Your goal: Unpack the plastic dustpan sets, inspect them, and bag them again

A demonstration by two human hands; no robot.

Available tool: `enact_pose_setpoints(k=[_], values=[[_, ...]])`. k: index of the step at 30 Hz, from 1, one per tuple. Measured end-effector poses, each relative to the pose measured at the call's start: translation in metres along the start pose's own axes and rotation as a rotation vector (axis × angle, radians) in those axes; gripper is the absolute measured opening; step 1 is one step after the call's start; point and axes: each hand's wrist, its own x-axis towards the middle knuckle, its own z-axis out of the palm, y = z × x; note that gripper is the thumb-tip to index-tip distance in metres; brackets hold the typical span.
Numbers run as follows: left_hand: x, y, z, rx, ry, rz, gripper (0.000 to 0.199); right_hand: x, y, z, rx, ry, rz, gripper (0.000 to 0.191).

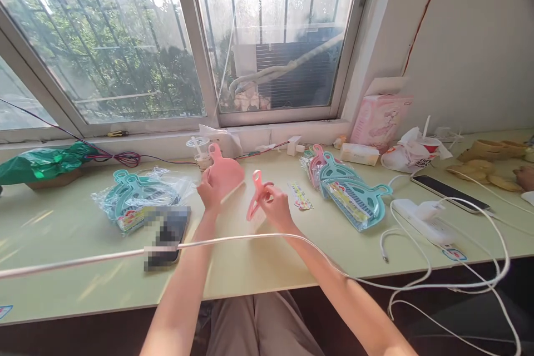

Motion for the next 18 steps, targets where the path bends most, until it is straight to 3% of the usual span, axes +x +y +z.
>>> enact_pose_setpoints(k=[2, 4, 7, 9, 11, 14, 18], values=[[-0.005, 0.001, 0.001, 0.0, -0.084, 0.032, 0.031, 0.008, 0.008, 0.001, 0.046, 0.001, 0.026, 0.014], [-0.018, 0.005, 0.01, -0.063, -0.263, 0.071, 0.031, 0.018, 0.021, 0.0, 0.066, 0.022, 0.048, 0.016], [-0.038, 0.01, 0.029, -0.169, -0.531, 0.139, 0.047, 0.027, 0.04, -0.002, 0.06, 0.068, 0.073, 0.024], [-0.047, 0.011, 0.039, -0.158, -0.637, 0.18, 0.056, 0.03, 0.048, -0.003, 0.054, 0.121, 0.103, 0.027], [-0.052, 0.011, 0.045, -0.117, -0.676, 0.228, 0.059, 0.033, 0.051, -0.001, 0.044, 0.153, 0.127, 0.027], [-0.053, 0.01, 0.049, -0.111, -0.628, 0.229, 0.047, 0.042, 0.051, 0.002, -0.02, 0.129, 0.115, 0.025], [-0.045, 0.006, 0.043, -0.221, -0.606, 0.078, 0.045, 0.053, 0.049, -0.003, -0.273, 0.024, -0.106, 0.024]])
